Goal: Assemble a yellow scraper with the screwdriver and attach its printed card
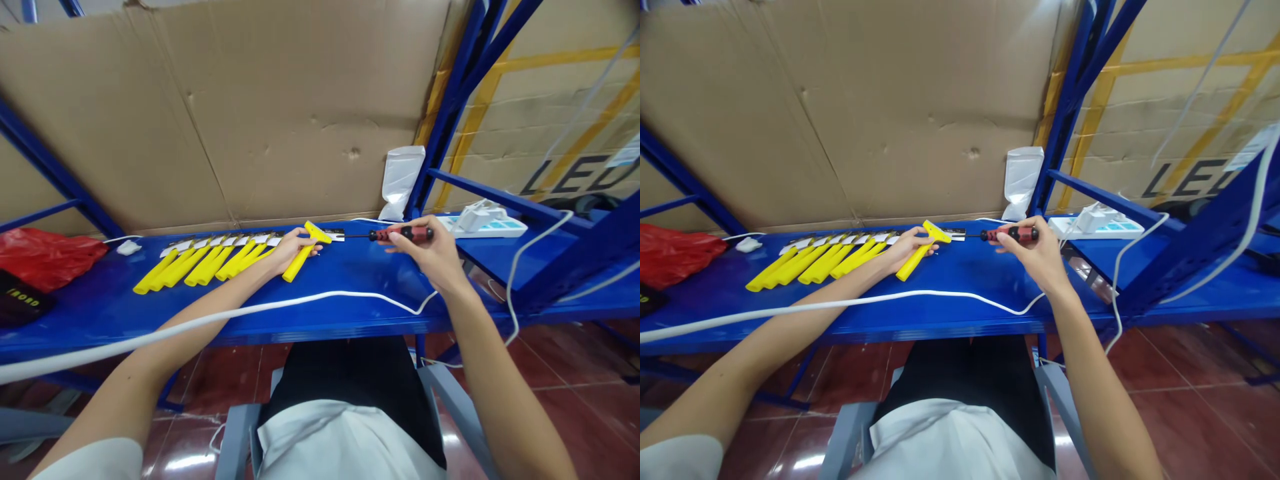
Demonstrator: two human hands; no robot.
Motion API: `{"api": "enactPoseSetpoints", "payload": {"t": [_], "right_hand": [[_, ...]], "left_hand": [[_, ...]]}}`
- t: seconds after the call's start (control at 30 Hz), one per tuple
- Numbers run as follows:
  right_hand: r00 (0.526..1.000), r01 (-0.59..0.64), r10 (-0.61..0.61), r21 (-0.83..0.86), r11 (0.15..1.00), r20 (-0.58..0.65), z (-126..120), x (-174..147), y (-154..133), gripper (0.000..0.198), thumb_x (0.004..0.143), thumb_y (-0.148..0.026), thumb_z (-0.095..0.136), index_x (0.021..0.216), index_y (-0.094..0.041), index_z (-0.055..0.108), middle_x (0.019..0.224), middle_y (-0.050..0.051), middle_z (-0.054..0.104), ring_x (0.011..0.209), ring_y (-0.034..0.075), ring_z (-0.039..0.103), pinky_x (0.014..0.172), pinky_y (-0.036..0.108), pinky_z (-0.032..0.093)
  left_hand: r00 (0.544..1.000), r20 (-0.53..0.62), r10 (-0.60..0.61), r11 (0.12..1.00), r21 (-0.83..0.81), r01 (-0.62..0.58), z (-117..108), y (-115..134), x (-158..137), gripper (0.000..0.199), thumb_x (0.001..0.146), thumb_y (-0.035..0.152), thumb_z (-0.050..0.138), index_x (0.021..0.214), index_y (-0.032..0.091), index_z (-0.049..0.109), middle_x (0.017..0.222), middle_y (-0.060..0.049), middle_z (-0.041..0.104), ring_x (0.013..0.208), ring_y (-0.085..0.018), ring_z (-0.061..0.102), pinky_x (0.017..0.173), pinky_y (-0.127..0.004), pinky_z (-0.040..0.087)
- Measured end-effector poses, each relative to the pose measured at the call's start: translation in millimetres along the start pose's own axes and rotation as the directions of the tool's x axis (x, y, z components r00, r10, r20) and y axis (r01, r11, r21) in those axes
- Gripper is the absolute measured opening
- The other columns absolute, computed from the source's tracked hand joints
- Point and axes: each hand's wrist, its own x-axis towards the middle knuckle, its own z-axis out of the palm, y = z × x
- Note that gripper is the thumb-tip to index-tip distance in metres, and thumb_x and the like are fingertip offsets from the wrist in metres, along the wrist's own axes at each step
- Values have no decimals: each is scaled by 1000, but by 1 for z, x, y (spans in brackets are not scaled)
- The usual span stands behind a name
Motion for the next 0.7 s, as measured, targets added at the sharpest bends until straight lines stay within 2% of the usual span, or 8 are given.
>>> {"api": "enactPoseSetpoints", "payload": {"t": [0.07,0.2,0.27,0.47,0.7], "right_hand": [[997,23,-19,-65,998,69,5,-3,3,49,85,-59,97,104,-30,62,124,10,84,104,34,85,96,58,70],[985,108,-65,-281,954,160,9,-5,7,46,87,-59,95,108,-26,70,122,11,85,102,30,79,98,52,64],[981,134,-77,-328,935,180,10,-5,9,45,89,-58,94,110,-25,71,123,11,85,103,30,77,97,50,62],[965,139,-73,-258,956,250,12,-6,18,39,96,-52,88,117,-29,64,134,9,81,120,31,76,110,53,58],[938,199,-99,-283,938,332,17,-10,14,37,102,-50,79,126,-30,58,140,12,76,127,33,73,113,55,57]], "left_hand": [[1000,-2,0,1000,-1,0,0,0,0,35,95,-3,80,112,19,59,105,-13,82,82,-21,84,73,-28,66],[1000,-13,2,1000,2,-2,0,-1,0,33,95,-4,79,111,19,60,101,-12,82,82,-20,84,73,-28,66],[1000,-8,11,1000,3,-11,1,-1,0,32,95,-4,78,110,19,61,102,-12,82,83,-20,84,73,-28,65],[1000,-9,15,1000,-1,-15,3,-1,-2,32,95,-4,79,109,18,62,107,-14,82,86,-22,85,75,-29,64],[1000,-20,8,1000,17,-7,5,1,-3,28,97,-5,73,109,18,61,107,-15,82,84,-21,84,74,-29,63]]}}
